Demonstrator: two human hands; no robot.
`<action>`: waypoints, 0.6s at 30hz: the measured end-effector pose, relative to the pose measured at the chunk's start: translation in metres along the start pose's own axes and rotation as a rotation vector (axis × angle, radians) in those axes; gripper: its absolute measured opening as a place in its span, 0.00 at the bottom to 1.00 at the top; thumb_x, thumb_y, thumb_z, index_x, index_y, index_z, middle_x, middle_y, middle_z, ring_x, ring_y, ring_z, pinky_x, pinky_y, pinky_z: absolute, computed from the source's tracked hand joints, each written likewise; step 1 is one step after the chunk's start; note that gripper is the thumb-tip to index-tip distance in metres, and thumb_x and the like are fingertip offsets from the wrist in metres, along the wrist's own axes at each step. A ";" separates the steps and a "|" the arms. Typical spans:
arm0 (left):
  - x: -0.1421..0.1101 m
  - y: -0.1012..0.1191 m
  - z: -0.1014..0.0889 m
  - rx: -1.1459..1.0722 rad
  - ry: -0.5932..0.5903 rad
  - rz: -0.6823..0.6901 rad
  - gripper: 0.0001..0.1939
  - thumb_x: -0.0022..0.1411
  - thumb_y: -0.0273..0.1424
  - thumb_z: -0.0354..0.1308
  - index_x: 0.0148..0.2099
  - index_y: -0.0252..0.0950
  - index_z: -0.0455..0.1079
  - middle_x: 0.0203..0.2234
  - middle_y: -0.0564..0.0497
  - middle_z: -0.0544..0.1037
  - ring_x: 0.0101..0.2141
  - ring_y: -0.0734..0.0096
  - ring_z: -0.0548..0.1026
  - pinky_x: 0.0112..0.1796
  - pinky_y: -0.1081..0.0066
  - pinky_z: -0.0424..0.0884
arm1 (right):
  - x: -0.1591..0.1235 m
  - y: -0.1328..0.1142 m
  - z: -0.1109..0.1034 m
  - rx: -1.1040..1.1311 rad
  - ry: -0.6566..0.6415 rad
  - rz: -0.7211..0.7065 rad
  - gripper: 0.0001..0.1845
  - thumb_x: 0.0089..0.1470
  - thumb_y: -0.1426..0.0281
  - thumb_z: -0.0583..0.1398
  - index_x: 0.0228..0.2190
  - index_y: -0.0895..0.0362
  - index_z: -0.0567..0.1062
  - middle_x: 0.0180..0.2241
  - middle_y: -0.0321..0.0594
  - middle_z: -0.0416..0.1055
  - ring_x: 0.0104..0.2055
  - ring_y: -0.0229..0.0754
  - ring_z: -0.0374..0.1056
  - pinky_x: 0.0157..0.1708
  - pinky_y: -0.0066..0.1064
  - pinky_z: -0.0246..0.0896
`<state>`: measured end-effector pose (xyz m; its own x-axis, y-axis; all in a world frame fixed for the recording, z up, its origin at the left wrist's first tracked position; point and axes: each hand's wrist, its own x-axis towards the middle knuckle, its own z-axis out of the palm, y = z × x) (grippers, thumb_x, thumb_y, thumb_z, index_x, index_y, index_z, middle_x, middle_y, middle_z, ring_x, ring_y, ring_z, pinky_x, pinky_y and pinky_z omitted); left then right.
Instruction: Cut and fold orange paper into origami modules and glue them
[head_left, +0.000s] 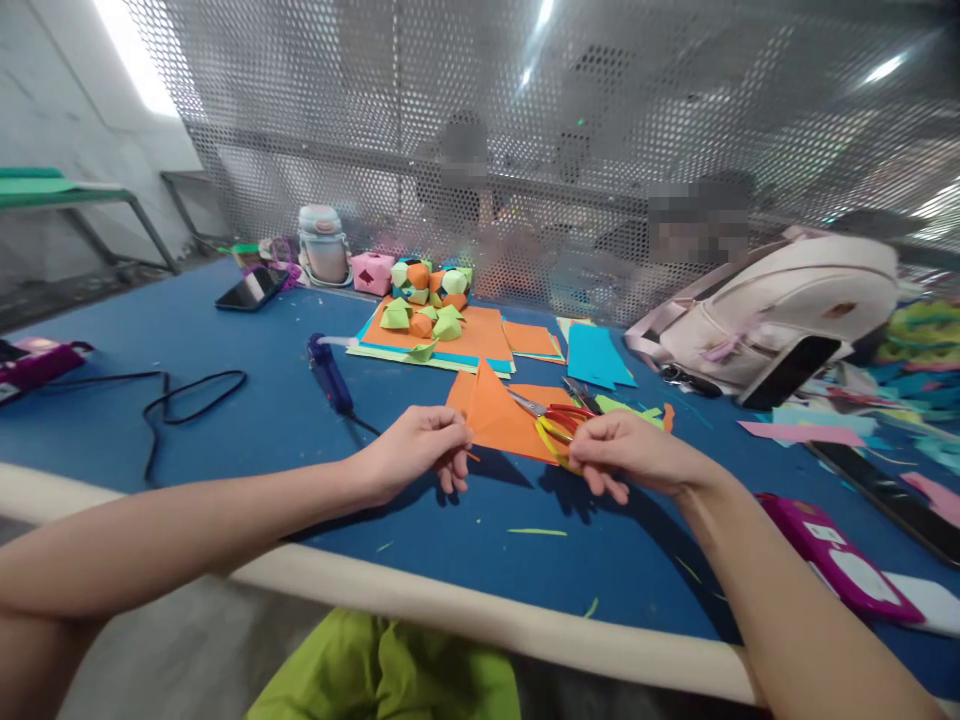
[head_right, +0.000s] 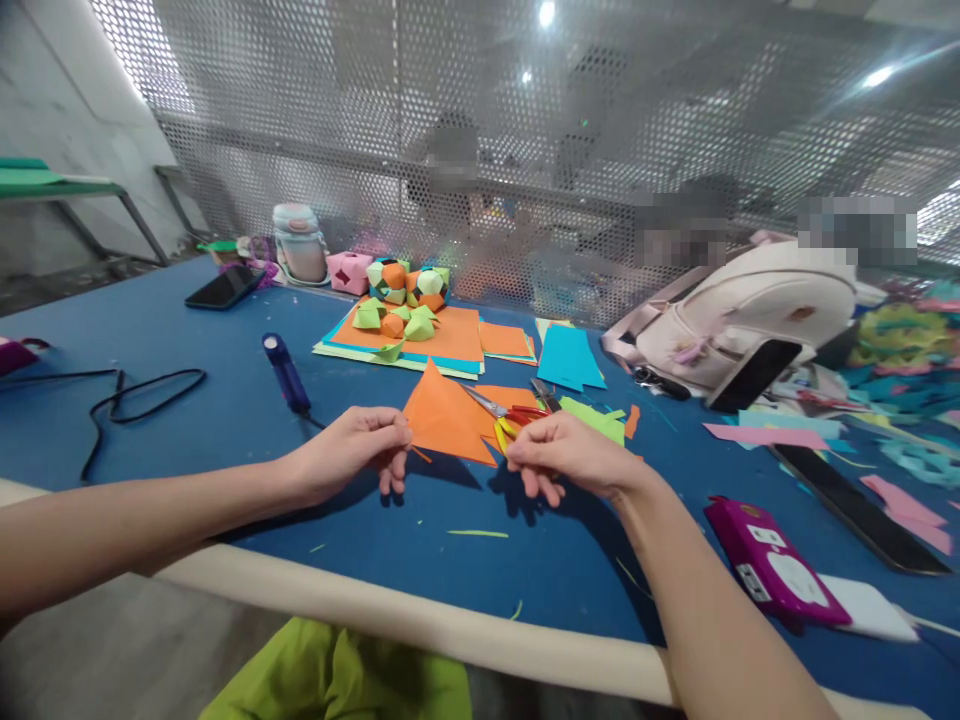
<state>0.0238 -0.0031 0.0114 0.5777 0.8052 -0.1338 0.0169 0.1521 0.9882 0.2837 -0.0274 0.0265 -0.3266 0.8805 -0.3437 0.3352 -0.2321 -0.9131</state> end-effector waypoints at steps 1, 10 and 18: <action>-0.001 0.000 0.000 0.002 -0.008 -0.003 0.09 0.53 0.29 0.53 0.23 0.33 0.61 0.14 0.54 0.71 0.16 0.74 0.73 0.17 0.79 0.66 | 0.002 0.000 0.001 0.053 0.068 -0.051 0.18 0.44 0.56 0.65 0.22 0.60 0.73 0.16 0.37 0.71 0.13 0.30 0.61 0.13 0.22 0.50; -0.007 -0.003 0.011 0.153 -0.193 -0.101 0.06 0.52 0.30 0.50 0.25 0.35 0.60 0.12 0.56 0.71 0.15 0.77 0.71 0.17 0.79 0.65 | 0.024 0.000 0.070 0.381 0.097 -0.088 0.15 0.31 0.64 0.72 0.22 0.59 0.77 0.23 0.36 0.74 0.27 0.39 0.68 0.32 0.33 0.62; -0.007 -0.007 0.012 0.171 -0.213 -0.141 0.05 0.50 0.29 0.50 0.24 0.35 0.59 0.12 0.57 0.71 0.15 0.77 0.70 0.17 0.79 0.65 | 0.024 -0.005 0.056 0.560 0.303 -0.157 0.15 0.26 0.65 0.73 0.19 0.58 0.77 0.19 0.31 0.70 0.20 0.29 0.61 0.24 0.25 0.55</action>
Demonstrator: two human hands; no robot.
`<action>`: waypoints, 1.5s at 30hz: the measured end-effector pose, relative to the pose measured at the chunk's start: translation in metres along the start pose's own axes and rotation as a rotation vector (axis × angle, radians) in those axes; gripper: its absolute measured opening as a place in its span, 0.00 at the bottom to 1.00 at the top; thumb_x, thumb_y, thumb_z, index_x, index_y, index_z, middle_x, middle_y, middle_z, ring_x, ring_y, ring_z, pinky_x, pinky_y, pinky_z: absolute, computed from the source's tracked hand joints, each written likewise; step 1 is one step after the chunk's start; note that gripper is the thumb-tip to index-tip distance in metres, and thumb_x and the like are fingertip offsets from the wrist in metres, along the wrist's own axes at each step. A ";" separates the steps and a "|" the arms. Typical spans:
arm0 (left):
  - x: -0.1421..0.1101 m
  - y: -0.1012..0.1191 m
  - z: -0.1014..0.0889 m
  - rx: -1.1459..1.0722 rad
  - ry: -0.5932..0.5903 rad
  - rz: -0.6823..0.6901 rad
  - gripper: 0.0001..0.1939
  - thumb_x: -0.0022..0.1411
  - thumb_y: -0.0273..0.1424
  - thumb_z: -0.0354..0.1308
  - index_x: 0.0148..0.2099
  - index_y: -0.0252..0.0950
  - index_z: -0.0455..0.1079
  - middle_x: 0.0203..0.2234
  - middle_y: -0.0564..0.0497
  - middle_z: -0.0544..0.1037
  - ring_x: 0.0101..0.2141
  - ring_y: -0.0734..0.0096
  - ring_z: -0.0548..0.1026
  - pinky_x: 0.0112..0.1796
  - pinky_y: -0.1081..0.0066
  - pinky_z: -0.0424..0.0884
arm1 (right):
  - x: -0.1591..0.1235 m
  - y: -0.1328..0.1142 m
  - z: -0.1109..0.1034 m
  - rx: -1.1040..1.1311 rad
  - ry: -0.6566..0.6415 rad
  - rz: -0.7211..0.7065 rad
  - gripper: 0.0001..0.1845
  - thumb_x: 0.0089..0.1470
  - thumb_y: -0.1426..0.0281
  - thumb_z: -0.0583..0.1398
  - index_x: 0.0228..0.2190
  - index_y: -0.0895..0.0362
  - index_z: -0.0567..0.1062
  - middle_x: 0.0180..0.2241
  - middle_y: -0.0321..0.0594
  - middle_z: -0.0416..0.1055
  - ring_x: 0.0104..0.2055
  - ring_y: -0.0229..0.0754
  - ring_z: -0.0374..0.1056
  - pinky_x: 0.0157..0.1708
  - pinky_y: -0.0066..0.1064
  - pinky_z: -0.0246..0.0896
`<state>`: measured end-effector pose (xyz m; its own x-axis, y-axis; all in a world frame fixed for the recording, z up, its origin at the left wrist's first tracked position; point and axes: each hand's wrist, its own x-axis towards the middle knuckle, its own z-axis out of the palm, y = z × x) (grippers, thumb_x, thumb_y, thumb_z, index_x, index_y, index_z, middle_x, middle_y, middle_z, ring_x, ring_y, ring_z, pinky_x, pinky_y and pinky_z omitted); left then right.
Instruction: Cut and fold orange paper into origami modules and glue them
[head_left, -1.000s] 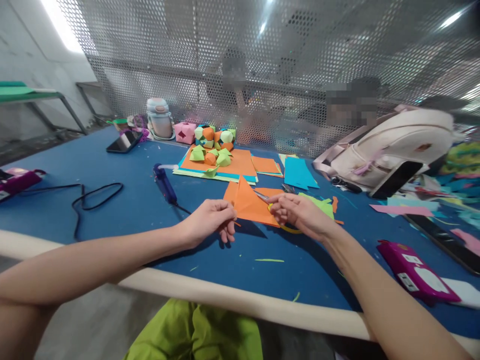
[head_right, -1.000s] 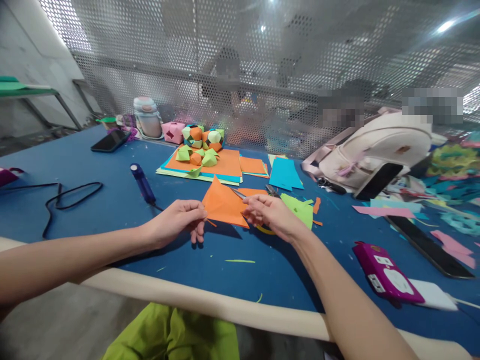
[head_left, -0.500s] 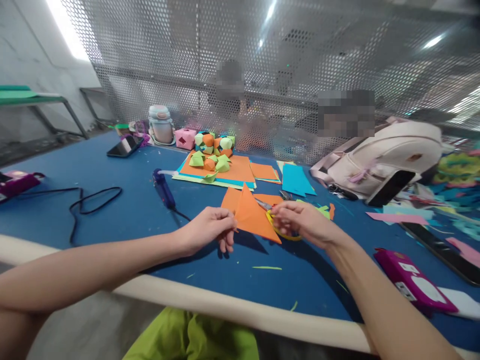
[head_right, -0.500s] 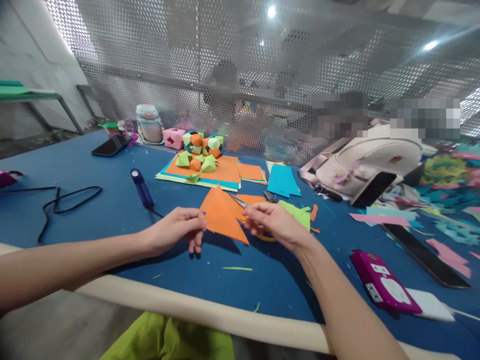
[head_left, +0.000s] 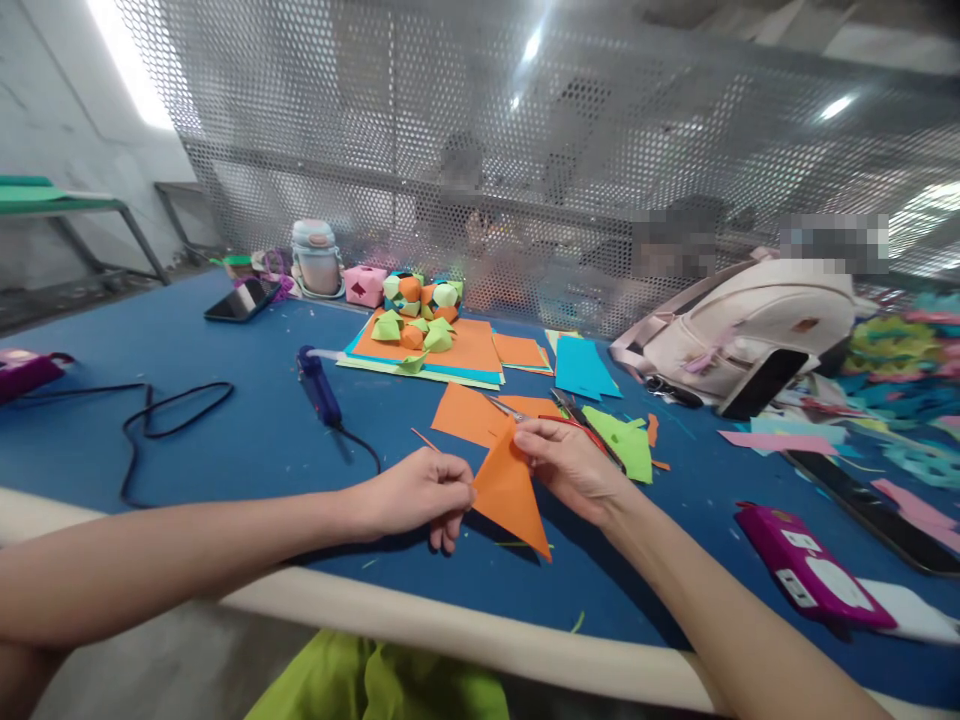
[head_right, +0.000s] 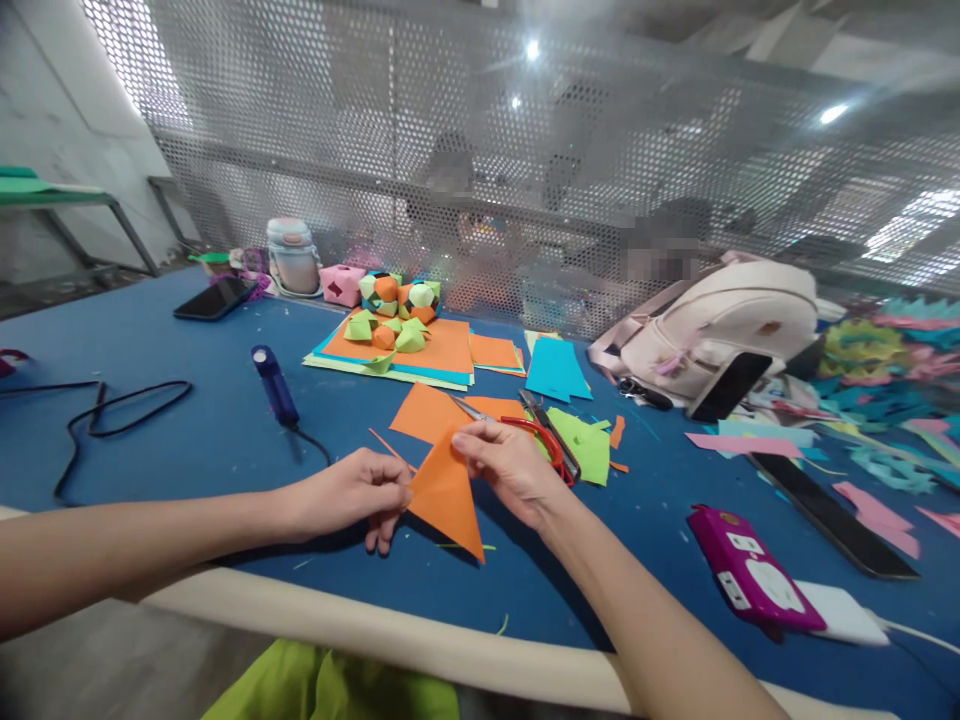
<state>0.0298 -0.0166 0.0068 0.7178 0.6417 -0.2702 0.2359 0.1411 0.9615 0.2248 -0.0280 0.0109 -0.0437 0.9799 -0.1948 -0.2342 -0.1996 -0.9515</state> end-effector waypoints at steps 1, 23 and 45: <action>0.000 0.000 0.000 -0.006 -0.014 -0.007 0.04 0.49 0.29 0.50 0.24 0.35 0.59 0.12 0.57 0.71 0.15 0.77 0.70 0.17 0.79 0.65 | -0.001 0.001 0.002 -0.007 -0.040 0.040 0.16 0.26 0.65 0.73 0.21 0.59 0.78 0.20 0.33 0.71 0.22 0.31 0.63 0.26 0.26 0.57; 0.006 -0.004 -0.006 -0.071 0.103 0.014 0.06 0.51 0.31 0.51 0.24 0.35 0.59 0.12 0.56 0.70 0.14 0.76 0.71 0.15 0.80 0.63 | 0.001 0.020 0.011 -0.312 0.011 -0.147 0.24 0.41 0.49 0.63 0.19 0.56 0.64 0.19 0.29 0.58 0.22 0.33 0.52 0.22 0.27 0.48; 0.004 -0.004 0.005 -0.018 -0.003 -0.021 0.06 0.52 0.30 0.50 0.25 0.35 0.59 0.11 0.57 0.70 0.13 0.79 0.68 0.16 0.80 0.63 | 0.010 0.023 0.011 -0.610 0.288 -0.435 0.27 0.51 0.46 0.52 0.17 0.54 0.57 0.18 0.32 0.54 0.23 0.37 0.51 0.24 0.30 0.47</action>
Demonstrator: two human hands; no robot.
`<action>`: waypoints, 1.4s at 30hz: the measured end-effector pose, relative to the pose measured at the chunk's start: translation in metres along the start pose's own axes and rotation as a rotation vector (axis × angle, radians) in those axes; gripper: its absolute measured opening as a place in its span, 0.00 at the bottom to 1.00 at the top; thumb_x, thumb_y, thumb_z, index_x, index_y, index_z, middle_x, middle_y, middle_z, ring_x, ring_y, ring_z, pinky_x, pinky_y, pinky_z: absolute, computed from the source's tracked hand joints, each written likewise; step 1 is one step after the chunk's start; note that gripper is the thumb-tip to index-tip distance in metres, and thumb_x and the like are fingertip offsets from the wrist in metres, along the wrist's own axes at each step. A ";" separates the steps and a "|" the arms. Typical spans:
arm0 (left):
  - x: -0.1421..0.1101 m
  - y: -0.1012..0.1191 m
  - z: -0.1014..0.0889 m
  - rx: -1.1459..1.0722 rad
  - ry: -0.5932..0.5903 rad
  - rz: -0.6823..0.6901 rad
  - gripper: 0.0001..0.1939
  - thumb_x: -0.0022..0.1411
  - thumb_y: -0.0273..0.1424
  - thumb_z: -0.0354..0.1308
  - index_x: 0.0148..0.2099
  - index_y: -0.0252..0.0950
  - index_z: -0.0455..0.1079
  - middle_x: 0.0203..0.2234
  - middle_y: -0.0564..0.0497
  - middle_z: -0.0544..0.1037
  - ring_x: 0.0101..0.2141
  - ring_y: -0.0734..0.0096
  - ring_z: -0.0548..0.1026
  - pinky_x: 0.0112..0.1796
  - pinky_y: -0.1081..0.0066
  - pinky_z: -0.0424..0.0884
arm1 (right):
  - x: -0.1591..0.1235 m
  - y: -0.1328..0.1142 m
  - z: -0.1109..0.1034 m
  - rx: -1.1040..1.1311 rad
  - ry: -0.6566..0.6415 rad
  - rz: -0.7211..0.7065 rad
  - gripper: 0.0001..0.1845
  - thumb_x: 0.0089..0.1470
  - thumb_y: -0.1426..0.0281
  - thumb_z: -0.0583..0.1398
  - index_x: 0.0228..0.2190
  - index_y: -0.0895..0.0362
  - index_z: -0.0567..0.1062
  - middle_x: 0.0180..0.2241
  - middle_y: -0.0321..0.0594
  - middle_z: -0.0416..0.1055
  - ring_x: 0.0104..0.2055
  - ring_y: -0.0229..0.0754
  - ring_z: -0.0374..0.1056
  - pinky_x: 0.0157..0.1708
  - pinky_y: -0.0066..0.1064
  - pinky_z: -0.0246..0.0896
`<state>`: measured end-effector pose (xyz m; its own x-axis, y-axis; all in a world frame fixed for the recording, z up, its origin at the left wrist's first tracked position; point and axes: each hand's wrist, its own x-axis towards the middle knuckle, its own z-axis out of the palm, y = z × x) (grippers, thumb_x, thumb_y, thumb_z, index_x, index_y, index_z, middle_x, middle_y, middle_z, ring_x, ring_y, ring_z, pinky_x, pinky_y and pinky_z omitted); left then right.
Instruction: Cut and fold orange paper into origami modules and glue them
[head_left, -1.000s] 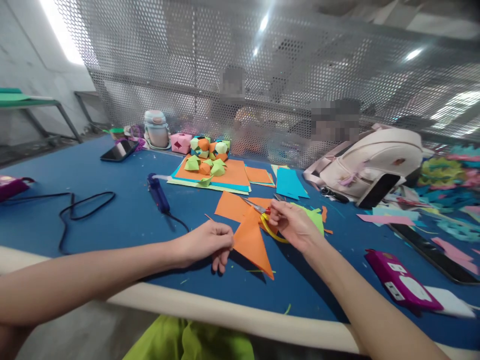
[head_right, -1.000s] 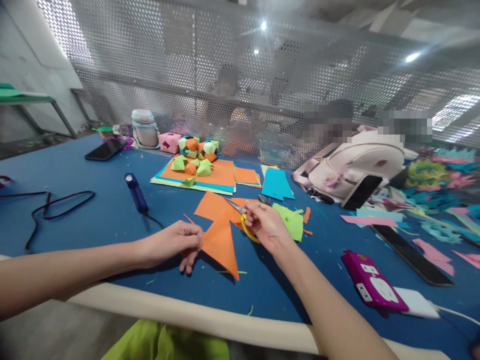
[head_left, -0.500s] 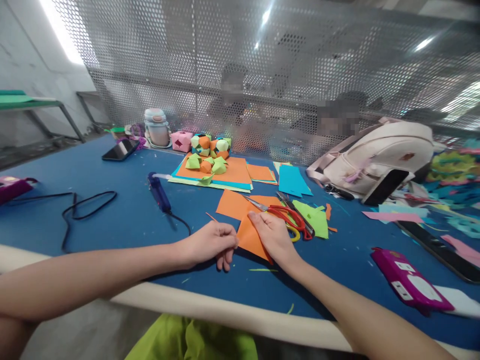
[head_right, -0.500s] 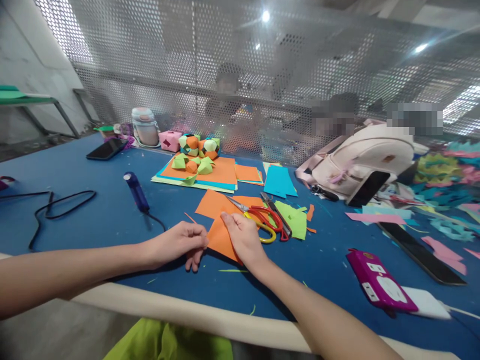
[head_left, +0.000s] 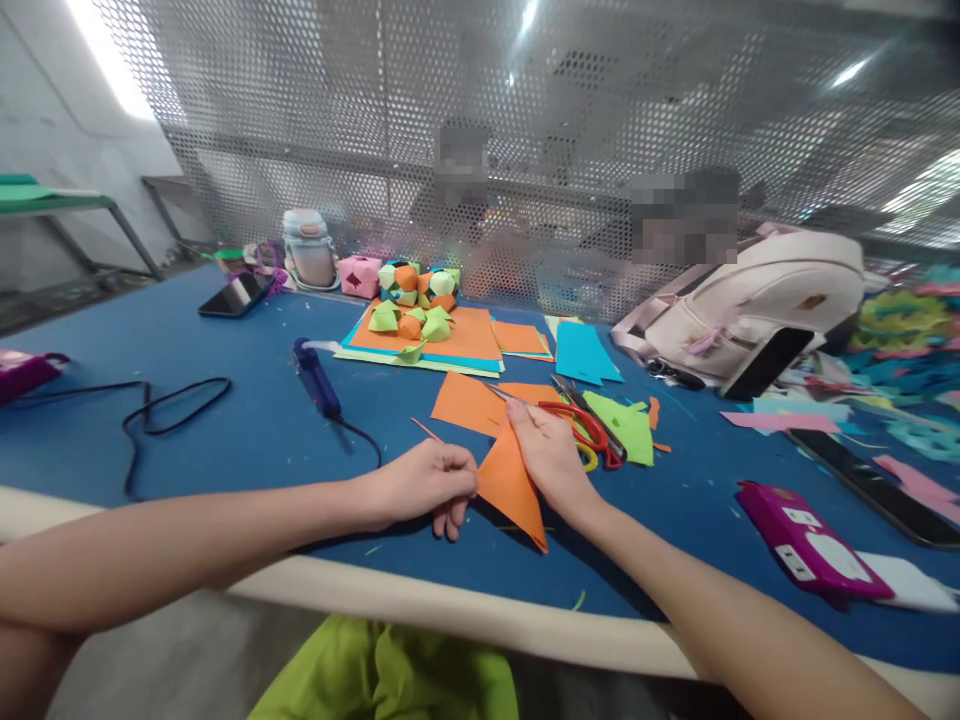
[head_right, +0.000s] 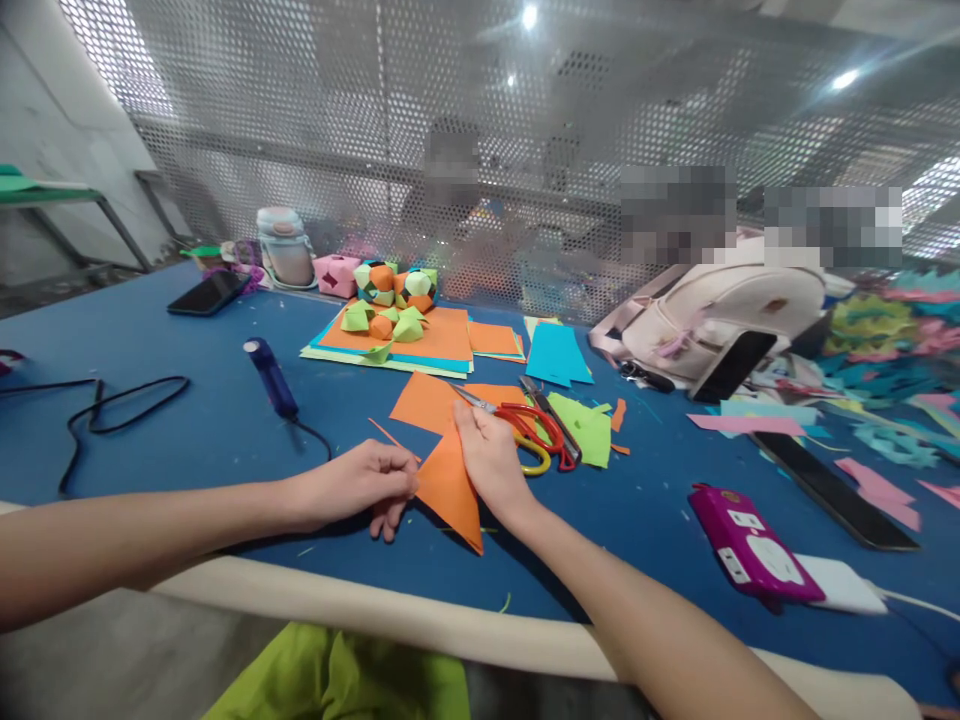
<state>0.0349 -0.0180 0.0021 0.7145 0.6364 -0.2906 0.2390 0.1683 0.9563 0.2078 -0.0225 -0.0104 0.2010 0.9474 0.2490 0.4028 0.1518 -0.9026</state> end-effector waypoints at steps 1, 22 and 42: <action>0.000 0.000 0.000 0.000 0.009 0.000 0.06 0.52 0.30 0.50 0.25 0.35 0.59 0.11 0.57 0.70 0.13 0.79 0.69 0.16 0.80 0.63 | 0.001 0.002 0.000 0.044 0.005 0.035 0.27 0.51 0.45 0.52 0.17 0.54 0.57 0.18 0.32 0.54 0.23 0.37 0.52 0.24 0.31 0.47; 0.005 -0.003 -0.014 -0.076 0.238 0.131 0.09 0.55 0.31 0.52 0.25 0.33 0.61 0.14 0.55 0.70 0.16 0.76 0.72 0.16 0.80 0.64 | 0.002 0.010 -0.009 -0.213 -0.048 -0.167 0.30 0.53 0.44 0.48 0.14 0.54 0.53 0.16 0.32 0.49 0.21 0.35 0.47 0.23 0.31 0.42; 0.006 0.002 -0.025 0.122 0.004 0.087 0.07 0.53 0.28 0.50 0.23 0.34 0.61 0.13 0.55 0.71 0.14 0.78 0.69 0.17 0.80 0.62 | 0.000 0.001 -0.011 -0.143 -0.127 -0.127 0.17 0.55 0.56 0.54 0.23 0.55 0.66 0.21 0.33 0.61 0.24 0.36 0.57 0.26 0.29 0.51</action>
<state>0.0233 0.0050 0.0032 0.7336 0.6473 -0.2068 0.2547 0.0203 0.9668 0.2178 -0.0249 -0.0077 0.0305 0.9525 0.3030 0.5419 0.2390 -0.8057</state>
